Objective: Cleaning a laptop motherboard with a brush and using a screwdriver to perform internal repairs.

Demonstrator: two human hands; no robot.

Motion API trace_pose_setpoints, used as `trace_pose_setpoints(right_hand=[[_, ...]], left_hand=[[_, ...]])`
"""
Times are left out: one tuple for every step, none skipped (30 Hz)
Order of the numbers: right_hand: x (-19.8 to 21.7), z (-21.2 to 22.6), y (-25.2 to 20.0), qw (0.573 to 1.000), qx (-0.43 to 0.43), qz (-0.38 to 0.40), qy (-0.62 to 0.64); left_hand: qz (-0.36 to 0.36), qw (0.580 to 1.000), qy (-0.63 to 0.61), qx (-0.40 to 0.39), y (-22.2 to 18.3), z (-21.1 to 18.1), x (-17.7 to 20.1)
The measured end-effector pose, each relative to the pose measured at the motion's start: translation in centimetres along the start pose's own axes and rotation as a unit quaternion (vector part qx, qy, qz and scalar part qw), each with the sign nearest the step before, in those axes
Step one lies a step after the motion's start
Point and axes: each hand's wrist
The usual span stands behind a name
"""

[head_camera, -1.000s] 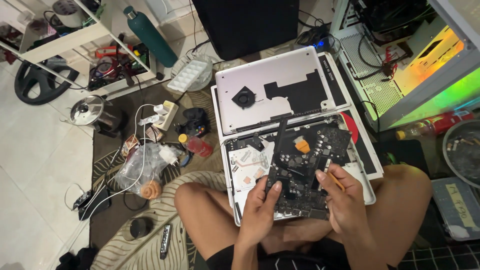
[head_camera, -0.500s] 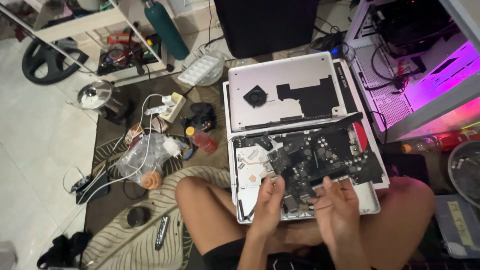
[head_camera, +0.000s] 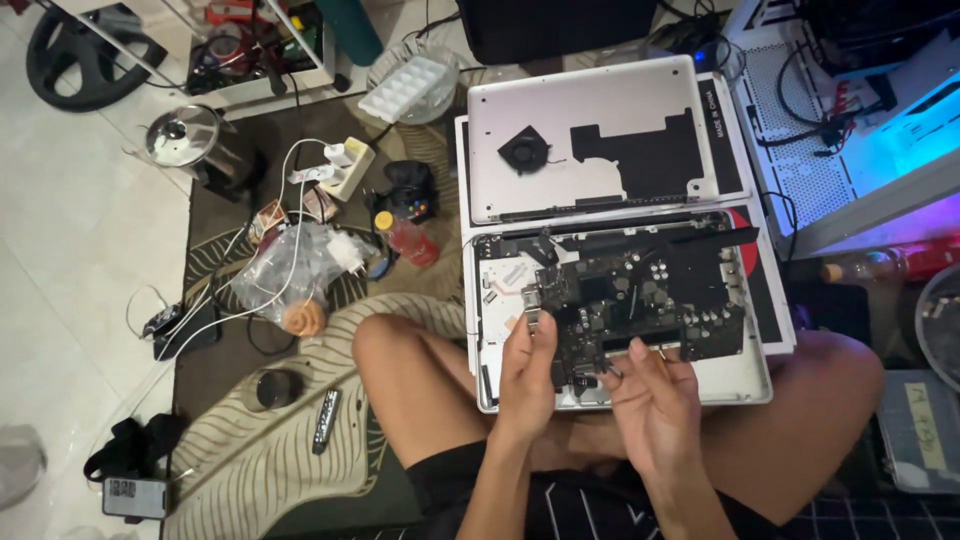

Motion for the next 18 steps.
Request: trace_pose_setpoints(right_hand=[[0.1,0.0,0.0,1.000,0.002,0.001,-0.004],[0.0,0.0,0.0,1.000,0.002,0.001,-0.004],[0.0,0.0,0.0,1.000,0.005,-0.003,-0.013],[0.0,0.0,0.0,1.000,0.007,-0.007,-0.022],[0.3,0.0,0.0,1.000,0.006,-0.007,-0.022],[0.6,0.0,0.0,0.999,0.005,-0.016,-0.035],[0.9,0.0,0.1,0.999,0.004,-0.026,-0.048],[1.4,0.1,0.3,0.999,0.005,-0.024,-0.048],[1.9,0.1,0.5,0.999,0.017,-0.014,-0.049],[2.4,0.2,0.7,0.998,0.028,-0.005,-0.050],[3.4,0.3,1.2,0.998,0.028,-0.003,-0.051],[4.4,0.5,1.6,0.998,0.033,-0.015,-0.051],[5.4,0.6,2.0,0.998,0.038,-0.027,-0.052],[5.2,1.2,2.0,0.998,0.038,-0.026,-0.052],[4.9,1.8,2.0,0.997,0.051,0.003,-0.049],[4.7,2.3,2.1,0.996,0.064,0.033,-0.045],[4.6,2.6,2.0,0.996,0.064,0.034,-0.046],[4.6,2.8,1.8,0.994,0.087,0.009,-0.072]], left_hand=[[0.002,1.000,0.011,-0.010,0.0,0.0,0.1],[0.001,1.000,0.011,-0.010,0.0,-0.1,0.0],[0.000,1.000,0.014,-0.009,-0.1,-0.2,0.0],[-0.002,1.000,0.016,-0.009,-0.1,-0.3,0.0],[-0.003,1.000,0.016,-0.009,-0.1,-0.2,0.1],[-0.001,1.000,0.012,-0.005,-0.1,-0.1,0.2],[0.000,1.000,0.007,-0.002,0.0,0.0,0.3],[0.000,1.000,0.006,-0.004,0.0,-0.1,0.3],[-0.008,1.000,0.001,-0.006,0.0,-0.2,0.3],[-0.015,1.000,-0.005,-0.007,-0.1,-0.3,0.3],[-0.016,1.000,-0.006,-0.008,0.0,-0.6,0.5],[-0.014,1.000,-0.008,-0.003,0.0,-0.9,0.6],[-0.012,1.000,-0.010,0.002,0.0,-1.2,0.8],[-0.012,1.000,-0.010,0.002,0.0,-1.3,0.9],[-0.009,1.000,-0.015,0.006,0.0,-1.3,0.9],[-0.006,1.000,-0.020,0.011,0.0,-1.4,1.0],[-0.006,1.000,-0.020,0.010,0.0,-1.3,1.1],[0.006,0.999,-0.032,0.009,0.0,-1.1,1.2]])
Point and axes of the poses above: each hand's wrist, its own y-axis towards the middle knuckle, its own x-axis out of the back of the hand, z = x × y, and after that the axes turned 13 degrees about -z, right-handed
